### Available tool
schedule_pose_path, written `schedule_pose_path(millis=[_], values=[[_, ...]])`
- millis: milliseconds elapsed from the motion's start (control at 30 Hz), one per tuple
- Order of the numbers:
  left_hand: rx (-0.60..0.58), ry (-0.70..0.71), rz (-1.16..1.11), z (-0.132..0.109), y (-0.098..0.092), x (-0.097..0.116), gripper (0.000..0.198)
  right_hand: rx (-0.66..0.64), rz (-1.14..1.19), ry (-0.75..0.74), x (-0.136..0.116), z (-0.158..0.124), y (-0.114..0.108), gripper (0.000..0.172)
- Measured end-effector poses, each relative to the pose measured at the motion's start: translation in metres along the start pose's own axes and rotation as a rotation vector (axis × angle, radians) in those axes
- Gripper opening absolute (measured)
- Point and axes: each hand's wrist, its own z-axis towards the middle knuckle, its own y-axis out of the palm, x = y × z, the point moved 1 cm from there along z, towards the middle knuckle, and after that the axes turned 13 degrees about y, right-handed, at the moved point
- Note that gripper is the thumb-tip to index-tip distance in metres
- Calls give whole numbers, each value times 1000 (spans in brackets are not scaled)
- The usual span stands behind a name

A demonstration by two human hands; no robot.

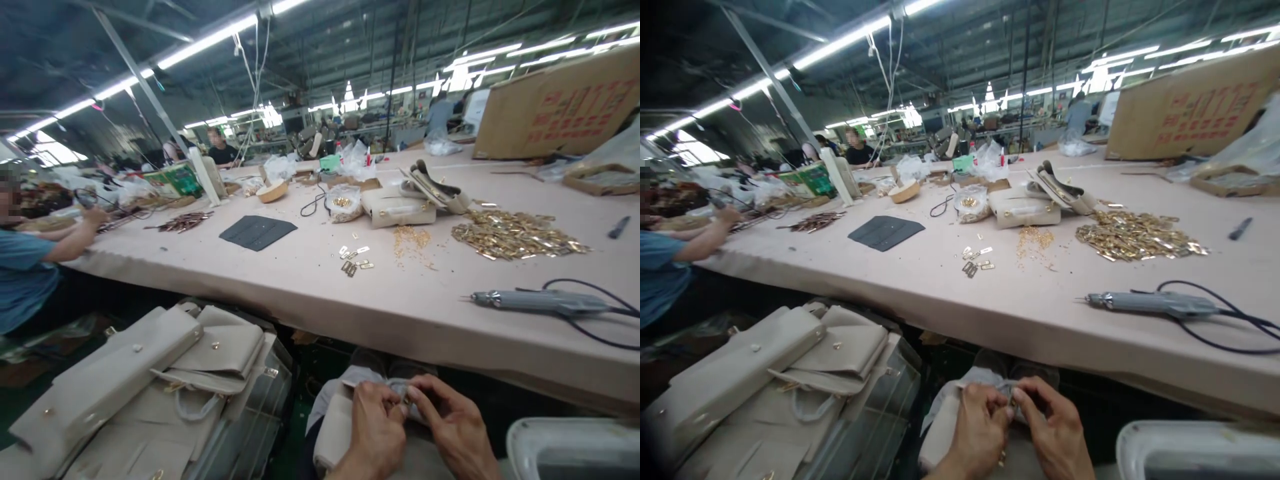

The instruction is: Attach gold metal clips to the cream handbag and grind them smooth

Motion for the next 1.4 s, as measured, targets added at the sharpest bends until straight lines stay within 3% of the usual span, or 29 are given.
schedule_pose_path(millis=[100, 267, 333, 400, 500, 567, 633, 767, 900, 1000, 1100, 1233, 1400], values=[[27, 199, 205, -5, -8, 7, 5, 3, 35, -16, 2, 2, -1, 32], [8, 364, 343, -8, -14, 15, 19, 45, 20, -28, -3, 6, -4, 33], [10, 318, 232, -6, -10, 14, 20, 15, 20, -13, -9, 8, -5, 33], [-36, 177, 22, -2, -4, 10, 21, -28, 47, 18, -16, 10, -2, 34], [-120, -35, -291, 5, 7, 0, 41, -86, 48, 59, -25, 15, 6, 37], [-81, -76, -404, 10, 10, -9, 51, -116, -25, 56, -32, 20, 12, 38], [-30, -94, -462, 13, 10, -18, 57, -101, -138, -12, -45, 27, 16, 34], [60, -148, -569, 12, 7, -35, 61, 60, -311, -330, -92, 58, 17, 22], [89, -145, -590, 10, 6, -40, 59, 83, -465, -580, -127, 120, 23, 23], [74, -155, -523, 11, 7, -40, 51, 77, -645, -605, -126, 173, 33, 36], [84, -154, -499, 12, 6, -40, 46, 69, -809, -564, -116, 206, 43, 42], [91, -160, -507, 14, 4, -39, 50, 80, -847, -555, -113, 214, 46, 37], [63, -156, -468, 19, 5, -39, 47, -24, -781, -639, -119, 204, 44, 31]])
